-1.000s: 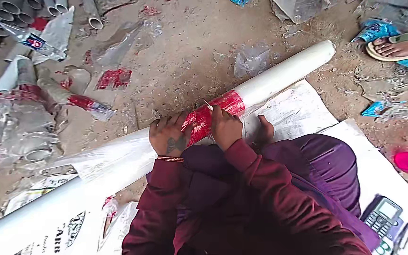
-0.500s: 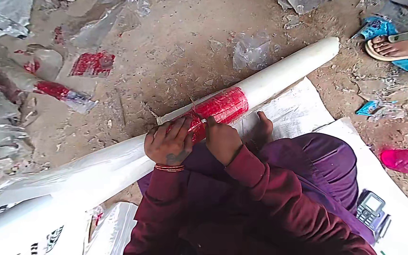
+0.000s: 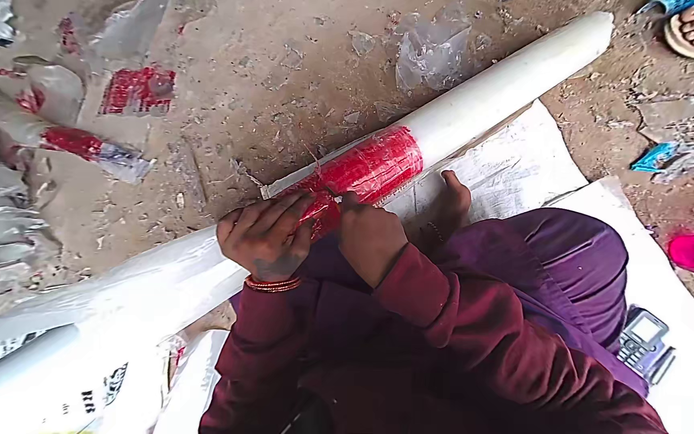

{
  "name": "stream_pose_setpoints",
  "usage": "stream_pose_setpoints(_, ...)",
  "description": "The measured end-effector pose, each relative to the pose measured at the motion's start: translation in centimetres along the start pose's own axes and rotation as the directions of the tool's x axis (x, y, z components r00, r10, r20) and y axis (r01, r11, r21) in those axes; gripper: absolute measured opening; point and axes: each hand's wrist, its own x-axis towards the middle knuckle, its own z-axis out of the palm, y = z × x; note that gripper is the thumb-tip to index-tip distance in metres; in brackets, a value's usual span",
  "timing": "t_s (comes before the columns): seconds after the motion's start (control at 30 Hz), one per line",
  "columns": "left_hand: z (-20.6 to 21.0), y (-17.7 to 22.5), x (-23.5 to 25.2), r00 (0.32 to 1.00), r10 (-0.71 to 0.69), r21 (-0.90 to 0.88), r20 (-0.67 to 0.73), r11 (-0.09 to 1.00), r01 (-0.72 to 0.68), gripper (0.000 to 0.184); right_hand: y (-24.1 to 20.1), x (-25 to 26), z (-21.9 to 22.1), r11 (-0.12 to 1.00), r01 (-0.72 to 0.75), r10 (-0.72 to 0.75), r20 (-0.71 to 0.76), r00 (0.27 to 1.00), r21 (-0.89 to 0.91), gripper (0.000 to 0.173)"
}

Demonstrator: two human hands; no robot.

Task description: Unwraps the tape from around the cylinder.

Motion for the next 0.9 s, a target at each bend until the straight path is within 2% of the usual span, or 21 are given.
stream_pose_setpoints(0.07, 0.0, -0.3, 0.1, 1.000, -0.006, -0.042, 0.005, 0.999, 0.007, 0.020, 0.6, -0.8, 1.0, 1.000, -0.010, 0.010, -0.016, 1.000, 0.012, 0.025)
stream_pose_setpoints(0.13, -0.1, -0.4, 0.1, 1.000, -0.009, -0.087, 0.012, 0.996, 0.010, 0.019, 1.7, -1.7, 3.1, 1.000, 0.013, -0.013, -0.157, 0.987, -0.003, 0.023)
stream_pose_setpoints(0.2, -0.2, -0.5, 0.0, 1.000, -0.010, -0.126, 0.008, 0.992, 0.010, 0.020, 3.2, -2.2, 5.9, 0.998, 0.052, -0.058, -0.357, 0.932, -0.027, 0.019)
stream_pose_setpoints(0.27, -0.2, -0.4, 0.1, 1.000, -0.002, -0.139, -0.002, 0.990, 0.001, 0.020, 4.3, -2.5, 6.9, 0.996, 0.084, -0.067, -0.441, 0.895, 0.020, 0.024)
stream_pose_setpoints(0.33, -0.3, -0.4, 0.1, 1.000, 0.005, -0.144, -0.012, 0.990, -0.006, 0.020, 4.8, -2.2, 6.5, 0.985, 0.160, -0.108, -0.498, 0.860, 0.061, 0.022)
stream_pose_setpoints(0.4, -0.5, -0.3, -0.2, 1.000, 0.007, -0.144, -0.006, 0.990, -0.008, 0.020, 4.2, -1.9, 5.0, 0.981, 0.175, -0.121, -0.435, 0.892, 0.087, 0.019)
stream_pose_setpoints(0.47, -0.5, -0.2, 0.0, 1.000, 0.009, -0.144, -0.010, 0.990, -0.010, 0.020, 3.2, -1.3, 2.8, 0.986, 0.124, -0.096, -0.230, 0.968, 0.109, 0.021)
stream_pose_setpoints(0.5, -0.4, -0.2, 0.1, 1.000, 0.008, -0.143, -0.008, 0.990, -0.009, 0.020, 2.7, -0.9, 2.1, 0.989, 0.104, -0.087, -0.157, 0.984, 0.106, 0.023)
stream_pose_setpoints(0.57, -0.4, -0.1, 0.1, 1.000, 0.005, -0.147, -0.005, 0.989, -0.006, 0.021, 1.9, -0.5, 1.6, 0.992, 0.086, -0.076, -0.108, 0.991, 0.091, 0.024)
stream_pose_setpoints(0.67, -0.5, -0.1, -0.1, 1.000, 0.011, -0.144, -0.008, 0.989, -0.012, 0.020, 1.1, -0.4, 1.8, 0.997, 0.063, -0.056, -0.129, 0.990, 0.047, 0.022)
stream_pose_setpoints(0.9, -0.3, -0.3, -0.4, 1.000, -0.007, -0.195, -0.010, 0.981, 0.005, 0.019, 1.0, -1.0, 4.3, 0.999, 0.051, -0.046, -0.335, 0.941, 0.007, 0.019)
